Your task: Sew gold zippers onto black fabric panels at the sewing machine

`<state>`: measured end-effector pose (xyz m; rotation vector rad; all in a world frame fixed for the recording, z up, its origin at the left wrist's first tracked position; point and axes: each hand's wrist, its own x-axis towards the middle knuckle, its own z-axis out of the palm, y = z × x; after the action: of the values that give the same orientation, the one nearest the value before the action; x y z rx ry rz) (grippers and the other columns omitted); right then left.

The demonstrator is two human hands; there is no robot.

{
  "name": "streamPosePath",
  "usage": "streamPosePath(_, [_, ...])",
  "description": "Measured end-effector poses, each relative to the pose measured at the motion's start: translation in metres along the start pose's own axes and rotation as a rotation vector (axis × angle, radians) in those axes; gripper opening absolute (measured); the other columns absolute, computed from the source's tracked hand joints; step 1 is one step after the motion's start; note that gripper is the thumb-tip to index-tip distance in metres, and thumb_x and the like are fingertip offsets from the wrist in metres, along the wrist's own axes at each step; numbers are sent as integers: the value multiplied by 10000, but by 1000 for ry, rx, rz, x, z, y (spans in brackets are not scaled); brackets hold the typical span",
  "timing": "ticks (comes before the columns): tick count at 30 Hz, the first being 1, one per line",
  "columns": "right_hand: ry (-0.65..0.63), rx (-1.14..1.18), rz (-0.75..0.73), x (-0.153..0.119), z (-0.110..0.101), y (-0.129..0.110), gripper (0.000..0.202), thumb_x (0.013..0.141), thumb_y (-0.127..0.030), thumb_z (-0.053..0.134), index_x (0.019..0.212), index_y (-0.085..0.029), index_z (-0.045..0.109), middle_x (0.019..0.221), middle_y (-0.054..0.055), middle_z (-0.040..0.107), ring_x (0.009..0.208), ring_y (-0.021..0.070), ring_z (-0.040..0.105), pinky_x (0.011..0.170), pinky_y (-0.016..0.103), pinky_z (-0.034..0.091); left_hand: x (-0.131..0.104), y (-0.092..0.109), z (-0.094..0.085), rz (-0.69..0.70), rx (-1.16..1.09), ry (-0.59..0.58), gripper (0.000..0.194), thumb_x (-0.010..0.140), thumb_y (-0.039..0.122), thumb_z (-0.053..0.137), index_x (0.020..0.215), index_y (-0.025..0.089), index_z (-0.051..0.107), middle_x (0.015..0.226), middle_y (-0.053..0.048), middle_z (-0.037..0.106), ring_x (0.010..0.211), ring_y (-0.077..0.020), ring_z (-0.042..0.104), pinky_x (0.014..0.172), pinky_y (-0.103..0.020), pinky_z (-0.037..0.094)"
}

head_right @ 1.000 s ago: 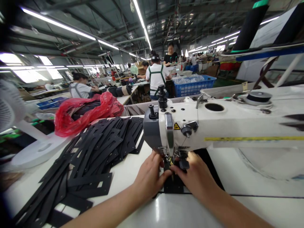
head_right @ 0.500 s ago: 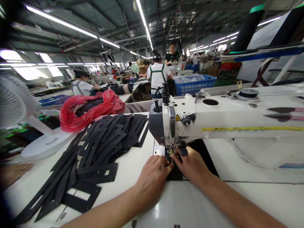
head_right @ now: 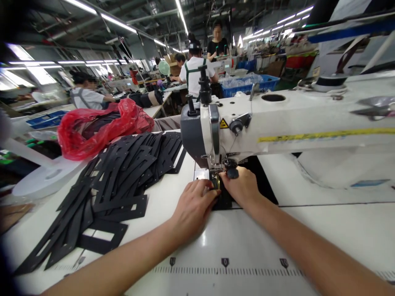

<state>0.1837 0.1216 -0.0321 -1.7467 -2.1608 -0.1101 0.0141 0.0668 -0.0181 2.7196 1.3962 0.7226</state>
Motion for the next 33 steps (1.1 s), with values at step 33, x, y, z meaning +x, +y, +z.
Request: streamPosePath(33, [215,37,-648,-58,-24,4,369,854,-57,345,1084,-50,635,1169,153,595,1071,227,580,841,338,541,-13,-8,7,182,15,58,188,900,193,474,1020,133,606,1155,-142,611,1121,-228,547,1080,-474,287])
